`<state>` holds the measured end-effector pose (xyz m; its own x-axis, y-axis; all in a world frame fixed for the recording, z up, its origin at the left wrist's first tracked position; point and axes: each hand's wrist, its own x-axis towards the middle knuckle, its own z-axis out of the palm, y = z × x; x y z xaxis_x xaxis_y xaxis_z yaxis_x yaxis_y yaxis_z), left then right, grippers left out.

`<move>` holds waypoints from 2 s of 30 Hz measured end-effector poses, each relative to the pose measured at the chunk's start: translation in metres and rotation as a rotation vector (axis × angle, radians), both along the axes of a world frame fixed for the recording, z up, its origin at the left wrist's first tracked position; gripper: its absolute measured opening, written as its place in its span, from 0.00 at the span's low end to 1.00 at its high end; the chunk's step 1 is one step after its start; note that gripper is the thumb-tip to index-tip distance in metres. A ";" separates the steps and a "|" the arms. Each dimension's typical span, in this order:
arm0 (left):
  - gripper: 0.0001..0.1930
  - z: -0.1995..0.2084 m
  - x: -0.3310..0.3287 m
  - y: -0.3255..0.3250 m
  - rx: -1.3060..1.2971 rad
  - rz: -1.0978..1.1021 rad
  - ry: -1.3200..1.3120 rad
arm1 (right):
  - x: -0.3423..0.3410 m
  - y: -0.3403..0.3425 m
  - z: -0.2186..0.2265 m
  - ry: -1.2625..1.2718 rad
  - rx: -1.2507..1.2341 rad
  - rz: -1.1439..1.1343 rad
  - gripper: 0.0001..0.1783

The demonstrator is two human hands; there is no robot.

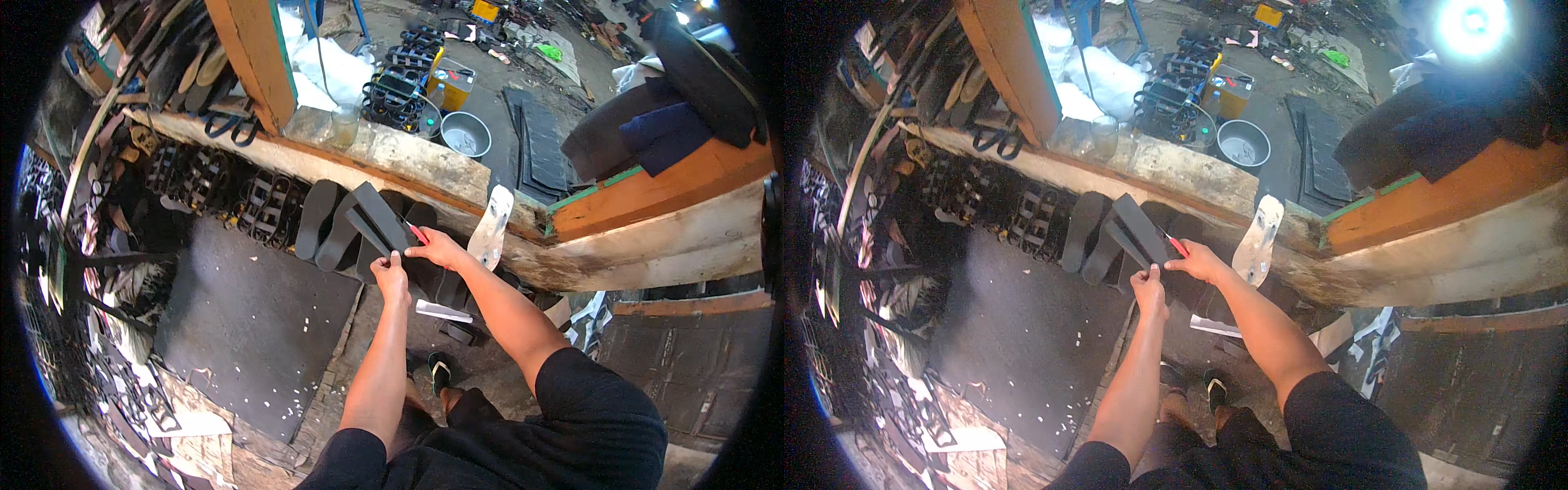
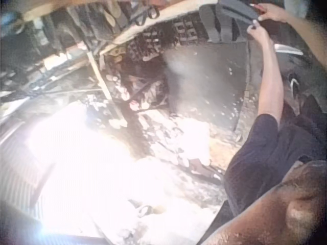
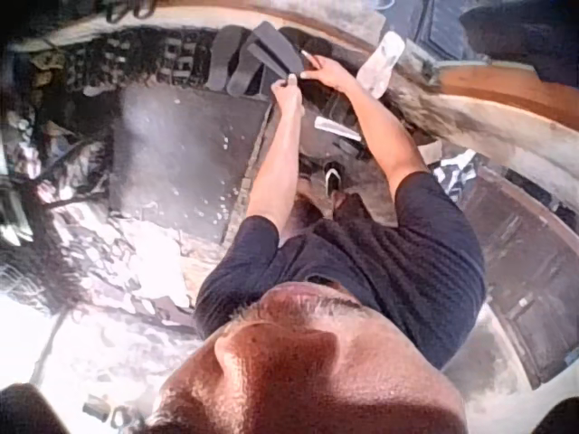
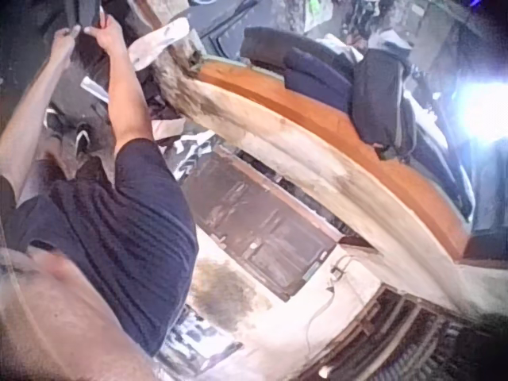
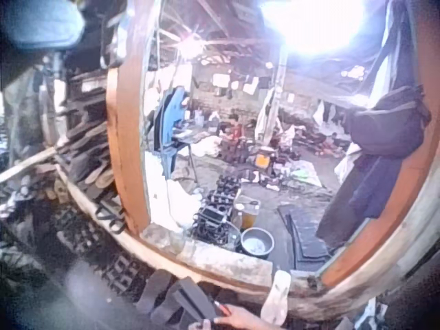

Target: The person cuts a large black rubber sheet into strips using a red utility knife on the floor of a workshop. After cutting, they move the strips to a hydraulic press and operate the press to cut the rubber into smaller pieces.

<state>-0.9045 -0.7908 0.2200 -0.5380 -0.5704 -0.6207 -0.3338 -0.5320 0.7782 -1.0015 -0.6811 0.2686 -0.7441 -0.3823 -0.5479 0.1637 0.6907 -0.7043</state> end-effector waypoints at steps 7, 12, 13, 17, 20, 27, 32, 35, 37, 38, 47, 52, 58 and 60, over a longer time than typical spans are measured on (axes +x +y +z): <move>0.15 0.075 0.041 -0.024 0.244 0.048 0.380 | 0.063 0.014 0.080 0.138 -0.060 0.073 0.38; 0.19 0.156 0.092 -0.026 0.043 -0.046 0.411 | 0.138 0.017 0.135 0.352 -0.192 0.209 0.39; 0.20 0.162 0.100 -0.033 0.056 -0.046 0.408 | 0.143 0.017 0.138 0.469 -0.260 0.221 0.39; 0.30 0.212 0.145 -0.063 0.322 0.330 0.489 | 0.150 0.015 0.185 0.156 -0.096 0.351 0.40; 0.32 0.216 0.178 -0.088 0.318 0.347 0.541 | 0.164 -0.005 0.192 0.051 -0.361 0.257 0.41; 0.37 0.270 0.247 -0.232 -0.197 0.525 0.548 | 0.154 -0.108 0.242 -0.340 -0.443 0.351 0.39; 0.33 0.255 0.301 -0.340 -0.168 0.284 0.429 | 0.186 -0.220 0.224 -0.224 -0.532 0.094 0.37; 0.29 0.271 0.318 -0.375 -0.170 0.279 0.363 | 0.207 -0.280 0.189 0.021 -0.395 -0.046 0.36; 0.27 0.286 0.333 -0.405 -0.245 0.294 0.314 | 0.216 -0.311 0.204 -0.034 -0.452 0.027 0.34; 0.28 0.262 0.347 -0.440 -0.332 0.204 0.345 | 0.223 -0.323 0.217 -0.050 -0.479 0.038 0.33; 0.19 0.290 0.298 -0.521 -0.678 -0.228 0.128 | 0.223 -0.358 0.219 -0.306 -0.623 -0.211 0.27; 0.20 0.281 0.269 -0.561 -0.879 -0.330 0.038 | 0.200 -0.376 0.214 -0.335 -0.605 -0.212 0.24; 0.15 0.276 0.254 -0.621 -0.931 -0.347 0.052 | 0.175 -0.460 0.197 -0.274 -0.555 -0.188 0.25; 0.13 0.278 0.251 -0.646 -0.735 -0.263 0.005 | 0.168 -0.490 0.216 -0.389 -0.513 -0.186 0.25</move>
<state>-0.6538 -1.4371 0.4977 -0.7144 -0.6875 -0.1302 -0.3729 0.2167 0.9022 -0.8331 -1.1712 0.4844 -0.6082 -0.5501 -0.5723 0.5560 0.2193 -0.8017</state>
